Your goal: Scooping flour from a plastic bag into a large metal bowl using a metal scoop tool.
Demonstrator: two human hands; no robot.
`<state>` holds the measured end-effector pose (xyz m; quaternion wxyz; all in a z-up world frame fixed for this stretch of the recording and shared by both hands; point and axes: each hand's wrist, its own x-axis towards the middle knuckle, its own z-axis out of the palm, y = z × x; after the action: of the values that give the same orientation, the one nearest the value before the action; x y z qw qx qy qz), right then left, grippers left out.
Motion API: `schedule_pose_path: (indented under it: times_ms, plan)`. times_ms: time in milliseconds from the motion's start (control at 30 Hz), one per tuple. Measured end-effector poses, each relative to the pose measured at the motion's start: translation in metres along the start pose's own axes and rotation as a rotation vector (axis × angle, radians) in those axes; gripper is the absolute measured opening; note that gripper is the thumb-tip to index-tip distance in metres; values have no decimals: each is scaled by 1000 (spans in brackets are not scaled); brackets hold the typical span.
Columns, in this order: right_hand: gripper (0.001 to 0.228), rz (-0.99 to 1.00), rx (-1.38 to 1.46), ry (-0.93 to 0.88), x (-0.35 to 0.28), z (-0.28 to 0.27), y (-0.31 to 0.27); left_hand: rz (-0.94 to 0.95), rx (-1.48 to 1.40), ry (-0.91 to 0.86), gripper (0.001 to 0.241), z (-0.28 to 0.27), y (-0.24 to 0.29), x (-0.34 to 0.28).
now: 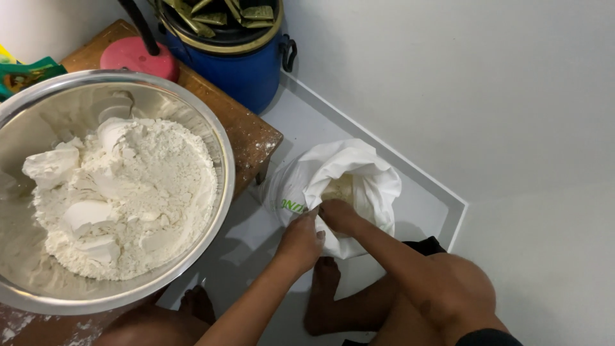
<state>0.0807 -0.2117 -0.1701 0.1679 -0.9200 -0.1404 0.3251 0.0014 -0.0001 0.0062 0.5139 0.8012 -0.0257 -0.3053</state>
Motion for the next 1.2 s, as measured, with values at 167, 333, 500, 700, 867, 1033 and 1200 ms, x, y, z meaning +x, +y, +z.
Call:
schedule_pose_path:
  times_ms: [167,333,500,700,867,1033,1200]
  plan:
    - [35,-49,43,14,-18,-14,-25,-6,31,1,57,-2,5,0]
    - [42,-1,217,5,-50,-37,-43,0,49,38,57,4,-23,21]
    - [44,68,278,53,-57,-34,-14,-34,34,41,58,-1,-17,9]
    - [58,139,271,62,-95,-59,-2,-34,36,52,60,-6,-1,-3]
    - [52,207,371,87,-137,-75,-9,-43,133,78,61,-1,11,-9]
    - [52,224,469,121,-141,-67,15,-11,215,120,59,2,33,-25]
    - [48,177,342,166,-126,-57,4,-68,-196,216,77,18,-12,3]
